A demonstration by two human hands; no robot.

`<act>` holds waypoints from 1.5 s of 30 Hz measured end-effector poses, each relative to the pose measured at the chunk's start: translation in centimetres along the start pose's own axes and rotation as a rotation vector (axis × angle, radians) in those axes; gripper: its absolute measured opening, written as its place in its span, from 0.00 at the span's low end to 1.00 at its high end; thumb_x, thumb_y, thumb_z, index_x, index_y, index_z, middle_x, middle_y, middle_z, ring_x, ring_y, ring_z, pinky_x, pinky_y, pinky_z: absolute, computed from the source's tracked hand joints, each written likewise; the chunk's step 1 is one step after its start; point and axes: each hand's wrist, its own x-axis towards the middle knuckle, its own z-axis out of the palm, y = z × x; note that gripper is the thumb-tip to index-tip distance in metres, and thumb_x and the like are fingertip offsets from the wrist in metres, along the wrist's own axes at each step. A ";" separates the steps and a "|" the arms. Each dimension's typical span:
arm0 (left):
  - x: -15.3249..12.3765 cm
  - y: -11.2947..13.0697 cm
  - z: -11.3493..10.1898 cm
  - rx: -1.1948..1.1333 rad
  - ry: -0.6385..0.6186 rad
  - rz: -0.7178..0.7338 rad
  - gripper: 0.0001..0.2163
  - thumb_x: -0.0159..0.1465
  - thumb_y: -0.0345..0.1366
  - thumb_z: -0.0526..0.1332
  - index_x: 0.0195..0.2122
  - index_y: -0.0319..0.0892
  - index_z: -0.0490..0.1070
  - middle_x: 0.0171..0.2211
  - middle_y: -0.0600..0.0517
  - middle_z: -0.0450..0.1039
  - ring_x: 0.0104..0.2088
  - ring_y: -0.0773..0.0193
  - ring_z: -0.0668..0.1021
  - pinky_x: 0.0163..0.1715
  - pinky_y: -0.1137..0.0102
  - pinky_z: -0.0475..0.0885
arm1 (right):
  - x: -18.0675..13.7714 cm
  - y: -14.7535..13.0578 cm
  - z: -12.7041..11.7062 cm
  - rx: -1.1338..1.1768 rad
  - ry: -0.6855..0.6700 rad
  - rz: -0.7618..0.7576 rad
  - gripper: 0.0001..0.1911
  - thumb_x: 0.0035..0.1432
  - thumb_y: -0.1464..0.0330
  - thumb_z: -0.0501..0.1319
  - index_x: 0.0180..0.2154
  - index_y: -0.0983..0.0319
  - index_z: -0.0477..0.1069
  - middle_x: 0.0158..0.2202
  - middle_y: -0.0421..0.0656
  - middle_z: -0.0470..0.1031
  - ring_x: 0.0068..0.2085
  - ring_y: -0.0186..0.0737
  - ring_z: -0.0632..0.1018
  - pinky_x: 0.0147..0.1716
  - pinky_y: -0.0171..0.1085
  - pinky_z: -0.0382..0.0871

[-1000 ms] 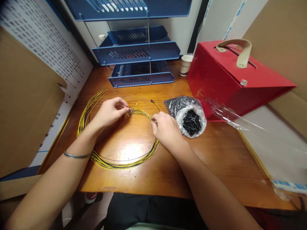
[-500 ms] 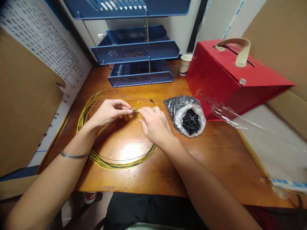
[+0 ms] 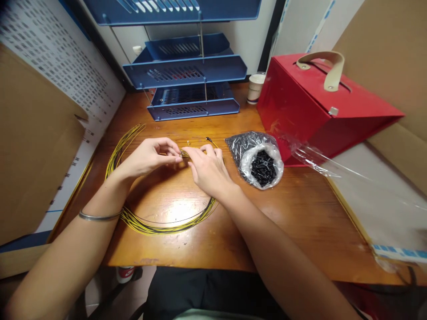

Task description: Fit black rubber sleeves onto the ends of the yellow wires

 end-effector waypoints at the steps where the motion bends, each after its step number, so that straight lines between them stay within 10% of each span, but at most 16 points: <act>1: 0.0 0.0 0.0 0.008 -0.014 0.003 0.11 0.53 0.33 0.71 0.34 0.35 0.73 0.26 0.49 0.79 0.25 0.66 0.79 0.30 0.71 0.75 | 0.0 0.0 0.0 0.000 0.007 0.007 0.22 0.68 0.71 0.54 0.61 0.61 0.67 0.56 0.52 0.76 0.54 0.52 0.70 0.52 0.49 0.60; 15: -0.2 0.2 -0.5 0.050 -0.013 -0.039 0.14 0.53 0.34 0.69 0.38 0.38 0.68 0.28 0.49 0.80 0.27 0.64 0.79 0.30 0.70 0.74 | 0.0 0.2 0.5 0.012 0.047 0.043 0.26 0.67 0.72 0.56 0.65 0.63 0.64 0.46 0.52 0.79 0.46 0.51 0.73 0.46 0.46 0.62; 27: 0.8 -2.1 -0.6 0.731 0.262 0.109 0.14 0.64 0.45 0.62 0.35 0.40 0.80 0.34 0.47 0.80 0.34 0.59 0.77 0.37 0.67 0.68 | -0.2 1.4 0.3 -0.131 0.096 0.354 0.11 0.63 0.65 0.62 0.40 0.63 0.82 0.40 0.50 0.79 0.42 0.52 0.74 0.44 0.47 0.64; 45: 1.9 -3.1 0.2 0.880 0.356 0.225 0.11 0.66 0.42 0.61 0.41 0.46 0.83 0.35 0.48 0.82 0.35 0.57 0.79 0.40 0.65 0.68 | -0.2 1.4 0.6 -0.066 0.109 0.360 0.08 0.62 0.68 0.61 0.35 0.61 0.80 0.38 0.48 0.79 0.40 0.49 0.74 0.43 0.45 0.64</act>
